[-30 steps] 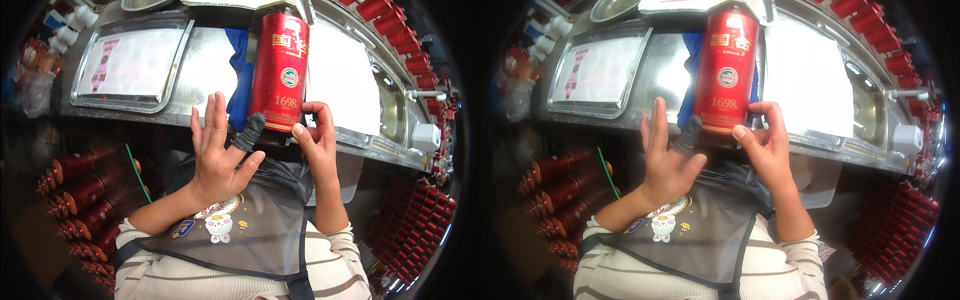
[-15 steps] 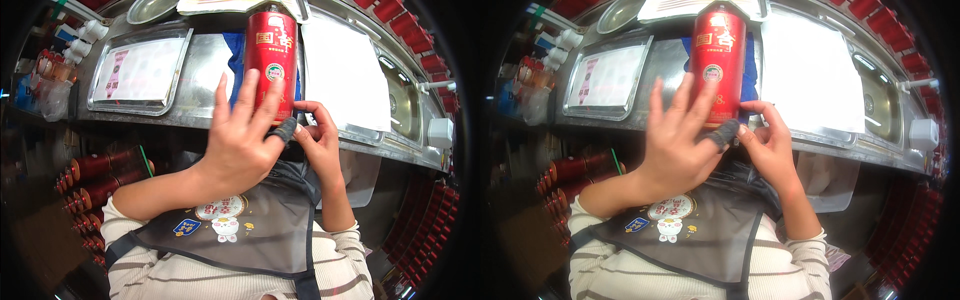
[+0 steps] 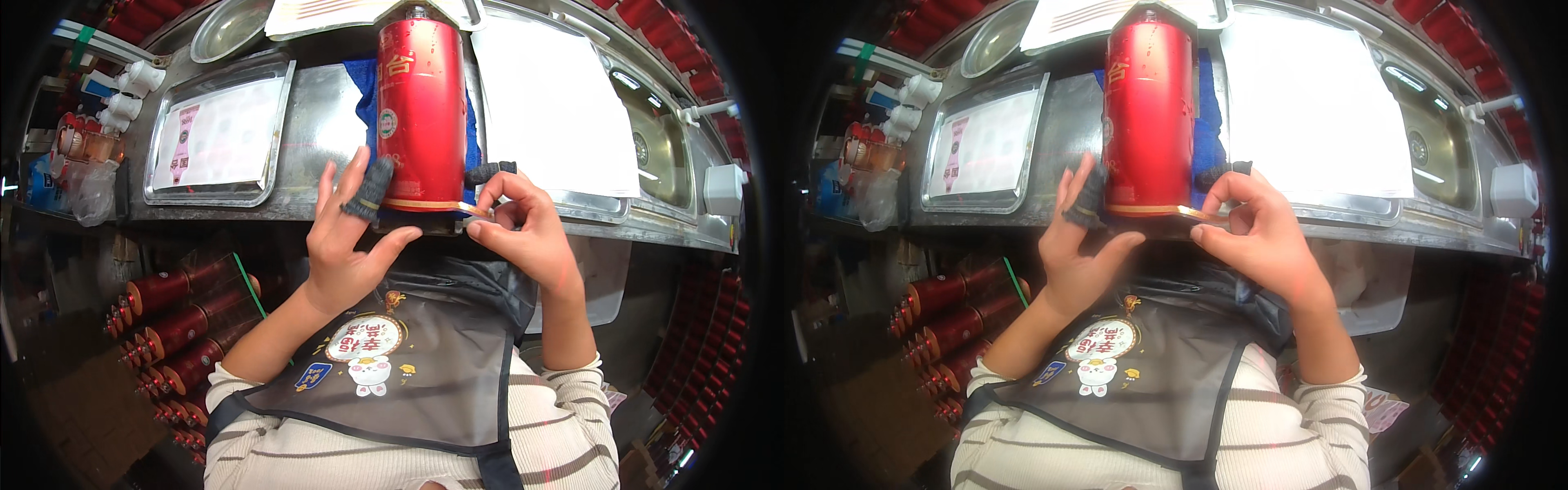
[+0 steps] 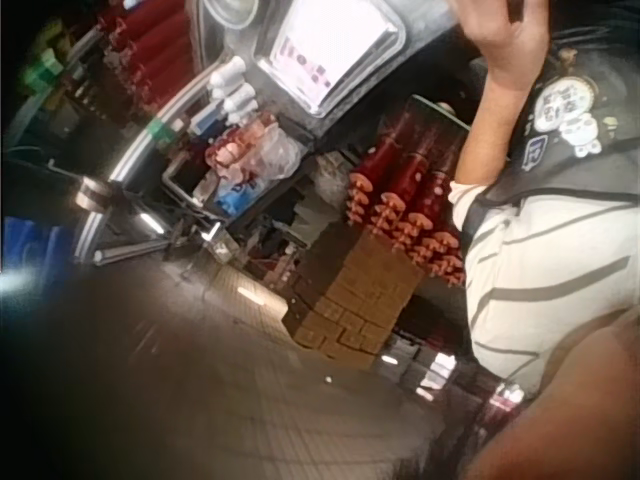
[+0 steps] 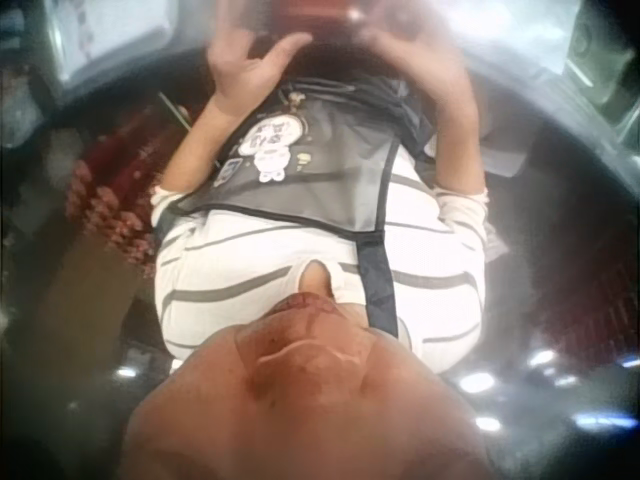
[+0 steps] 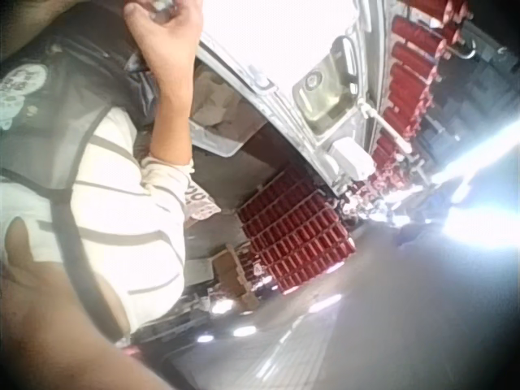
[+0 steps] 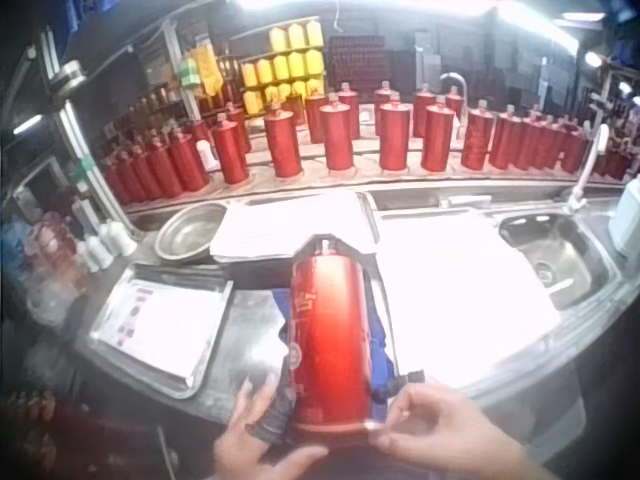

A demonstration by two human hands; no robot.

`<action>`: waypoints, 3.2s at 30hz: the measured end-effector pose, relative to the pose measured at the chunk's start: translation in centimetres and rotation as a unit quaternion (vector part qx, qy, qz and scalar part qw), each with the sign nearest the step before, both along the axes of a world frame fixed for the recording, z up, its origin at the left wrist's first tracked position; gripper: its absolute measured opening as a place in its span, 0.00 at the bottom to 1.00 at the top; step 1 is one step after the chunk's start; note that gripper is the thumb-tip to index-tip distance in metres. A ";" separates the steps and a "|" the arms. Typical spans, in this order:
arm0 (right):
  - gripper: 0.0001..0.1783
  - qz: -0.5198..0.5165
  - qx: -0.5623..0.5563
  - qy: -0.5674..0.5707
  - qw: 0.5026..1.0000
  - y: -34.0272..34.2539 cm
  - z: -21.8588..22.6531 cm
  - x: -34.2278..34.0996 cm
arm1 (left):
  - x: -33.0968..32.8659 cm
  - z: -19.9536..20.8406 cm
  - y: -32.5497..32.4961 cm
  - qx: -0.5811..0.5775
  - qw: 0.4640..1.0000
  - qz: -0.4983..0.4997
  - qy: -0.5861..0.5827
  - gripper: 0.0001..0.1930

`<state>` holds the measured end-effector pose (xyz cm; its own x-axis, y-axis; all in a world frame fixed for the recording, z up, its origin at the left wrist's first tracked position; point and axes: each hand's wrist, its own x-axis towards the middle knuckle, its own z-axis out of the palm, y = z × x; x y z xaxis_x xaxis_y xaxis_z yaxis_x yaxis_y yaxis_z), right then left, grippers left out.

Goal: The person applies gold circular labels to the necks of red cylindrical containers and then affixes a rectangular paper label to the body of each container. The person handles the containers one at a time, rotating them to position the labels, and places finished containers on a nearby tray.

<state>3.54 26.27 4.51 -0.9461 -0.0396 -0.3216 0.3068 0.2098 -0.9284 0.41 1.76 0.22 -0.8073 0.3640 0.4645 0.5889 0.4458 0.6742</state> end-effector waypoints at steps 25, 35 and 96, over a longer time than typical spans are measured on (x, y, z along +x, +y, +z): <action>0.07 -0.006 -0.083 -0.041 0.996 1.0 -0.3 -1.2 | -1.7 4.3 2.1 -0.199 0.956 -0.092 0.195 0.17; 0.04 -0.011 -0.060 -0.003 0.998 0.0 -0.4 -0.8 | -2.4 0.9 1.4 -0.029 0.995 -0.027 0.097 0.31; 0.05 -0.046 -0.122 -0.005 0.991 -0.6 -1.4 -0.2 | -2.2 0.9 2.0 -0.052 0.992 -0.012 0.111 0.31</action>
<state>3.31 25.65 3.07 -0.9460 -0.0314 -0.3225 0.3238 -0.0500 -0.9448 -1.75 3.80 1.17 -0.6806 0.4367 0.5883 0.7283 0.4904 0.4786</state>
